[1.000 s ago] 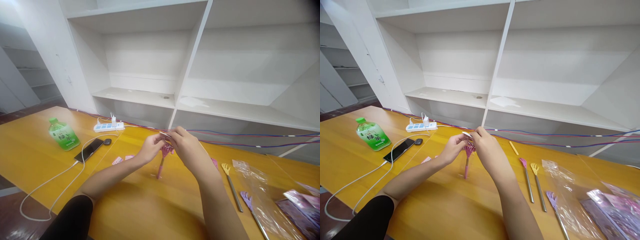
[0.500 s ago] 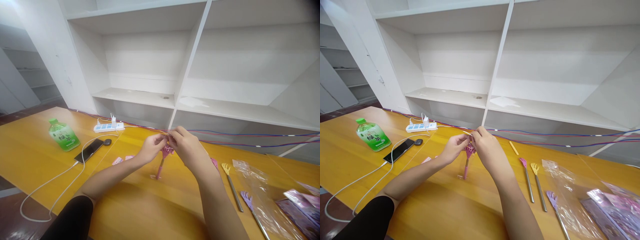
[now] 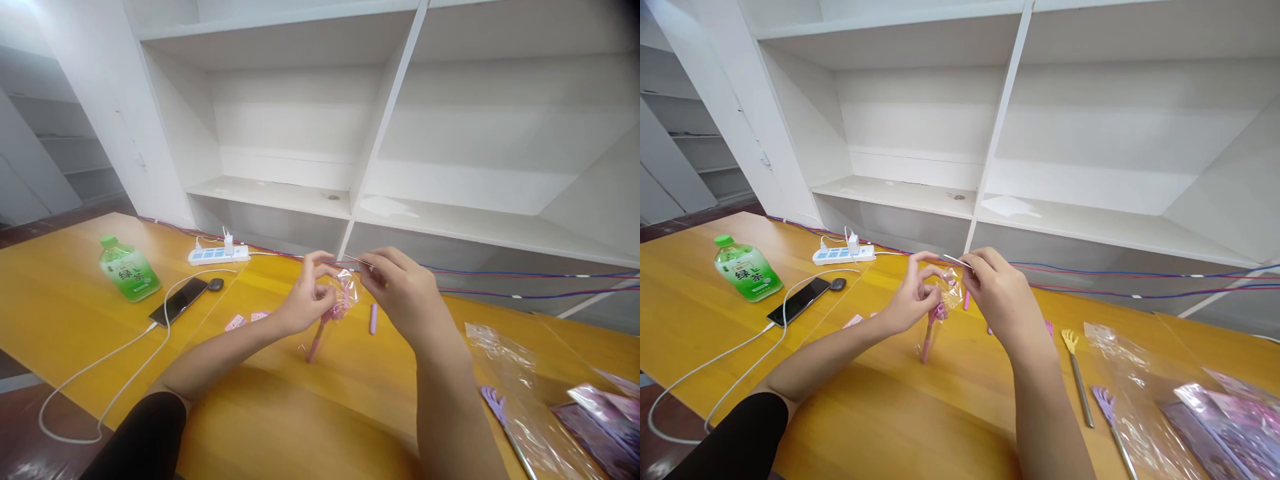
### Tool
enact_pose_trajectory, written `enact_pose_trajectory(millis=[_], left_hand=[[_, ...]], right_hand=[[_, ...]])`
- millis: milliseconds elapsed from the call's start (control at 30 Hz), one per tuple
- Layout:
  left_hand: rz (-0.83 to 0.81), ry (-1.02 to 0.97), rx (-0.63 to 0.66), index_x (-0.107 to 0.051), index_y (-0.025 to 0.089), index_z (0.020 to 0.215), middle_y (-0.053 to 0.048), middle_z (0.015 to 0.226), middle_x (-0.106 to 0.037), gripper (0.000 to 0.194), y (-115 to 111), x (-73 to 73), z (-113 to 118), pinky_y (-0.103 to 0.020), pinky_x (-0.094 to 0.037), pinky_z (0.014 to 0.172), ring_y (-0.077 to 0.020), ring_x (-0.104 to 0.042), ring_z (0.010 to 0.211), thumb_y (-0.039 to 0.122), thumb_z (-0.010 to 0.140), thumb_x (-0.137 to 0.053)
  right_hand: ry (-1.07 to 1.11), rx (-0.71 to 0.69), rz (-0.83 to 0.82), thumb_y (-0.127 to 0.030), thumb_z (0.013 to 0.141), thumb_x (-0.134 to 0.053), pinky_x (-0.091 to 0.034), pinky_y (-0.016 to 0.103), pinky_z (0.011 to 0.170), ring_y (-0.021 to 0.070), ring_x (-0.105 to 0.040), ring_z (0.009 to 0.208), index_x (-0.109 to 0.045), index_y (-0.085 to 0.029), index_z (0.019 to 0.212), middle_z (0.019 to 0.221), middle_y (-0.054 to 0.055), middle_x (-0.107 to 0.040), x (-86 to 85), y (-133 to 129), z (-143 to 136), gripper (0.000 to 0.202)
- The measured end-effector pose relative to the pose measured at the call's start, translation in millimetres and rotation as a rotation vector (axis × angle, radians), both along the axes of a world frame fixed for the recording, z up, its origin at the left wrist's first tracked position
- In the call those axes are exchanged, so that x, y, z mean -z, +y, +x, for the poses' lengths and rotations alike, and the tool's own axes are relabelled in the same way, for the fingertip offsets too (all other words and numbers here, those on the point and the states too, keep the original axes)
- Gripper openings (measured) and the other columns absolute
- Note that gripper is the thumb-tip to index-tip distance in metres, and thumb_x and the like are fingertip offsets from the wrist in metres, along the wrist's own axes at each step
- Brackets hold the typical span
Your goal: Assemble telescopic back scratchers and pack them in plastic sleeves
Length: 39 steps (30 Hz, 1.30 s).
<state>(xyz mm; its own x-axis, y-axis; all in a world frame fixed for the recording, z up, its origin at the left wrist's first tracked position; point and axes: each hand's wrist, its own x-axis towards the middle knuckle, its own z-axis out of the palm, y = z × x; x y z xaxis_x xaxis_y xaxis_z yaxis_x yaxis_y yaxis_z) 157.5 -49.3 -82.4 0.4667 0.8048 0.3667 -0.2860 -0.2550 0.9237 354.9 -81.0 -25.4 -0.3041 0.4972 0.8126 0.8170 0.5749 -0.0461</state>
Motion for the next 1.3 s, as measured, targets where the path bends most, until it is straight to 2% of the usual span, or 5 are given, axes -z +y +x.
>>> enact_pose_trajectory(millis=[133,233,667,900,1300], left_hand=[[0.259,0.146,-0.039,-0.068,0.022,0.109,-0.011,0.136,-0.059,0.021,-4.1,-9.1,-5.7,-0.026,-0.060,0.071,-0.0115,-0.070,0.082,0.014,0.092,-0.059],[0.360,0.172,-0.050,-0.073,0.024,0.115,-0.012,0.141,-0.056,0.032,-5.9,-13.5,-6.7,-0.028,-0.061,0.081,-0.0163,-0.070,0.098,0.010,0.090,-0.057],[0.357,0.119,0.002,-0.054,0.032,0.151,-0.012,0.150,-0.046,0.064,-3.2,-9.1,-5.5,-0.027,-0.062,0.078,-0.0118,-0.068,0.088,0.010,0.091,-0.056],[0.302,0.072,0.003,-0.056,0.032,0.148,-0.012,0.149,-0.046,0.055,-4.9,-6.1,-2.2,-0.029,-0.062,0.086,-0.0166,-0.067,0.104,0.014,0.096,-0.055],[0.100,-0.161,0.099,-0.066,0.021,0.138,-0.015,0.140,-0.063,0.045,-2.1,-8.5,1.4,-0.044,-0.054,0.109,-0.0298,-0.065,0.127,0.033,0.095,-0.074]], right_hand=[[0.025,-0.064,0.006,-0.016,0.105,-0.051,-0.046,0.024,0.066,0.0108,-0.061,0.073,-0.068,-0.020,0.108,0.105,0.004,-0.069,-5.7,-5.8,1.4,0.018],[0.043,-0.105,-0.025,-0.021,0.107,-0.054,-0.048,0.024,0.067,0.0109,-0.061,0.073,-0.069,-0.021,0.110,0.105,0.004,-0.069,-9.3,-11.6,-0.1,0.015],[0.091,-0.113,-0.048,-0.020,0.110,-0.052,-0.048,0.026,0.077,0.0138,-0.063,0.088,-0.066,-0.022,0.119,0.104,0.004,-0.067,-18.4,-30.9,-3.8,0.016],[-0.024,0.031,-0.213,-0.026,0.112,-0.050,-0.042,0.027,0.069,0.0134,-0.059,0.079,-0.063,-0.022,0.110,0.100,0.002,-0.063,-15.7,-37.8,-1.3,0.014],[0.002,-0.017,-0.045,-0.026,0.106,-0.062,-0.046,0.029,0.075,0.0162,-0.059,0.087,-0.067,-0.021,0.105,0.100,0.003,-0.064,-14.1,-22.1,0.0,0.007]])
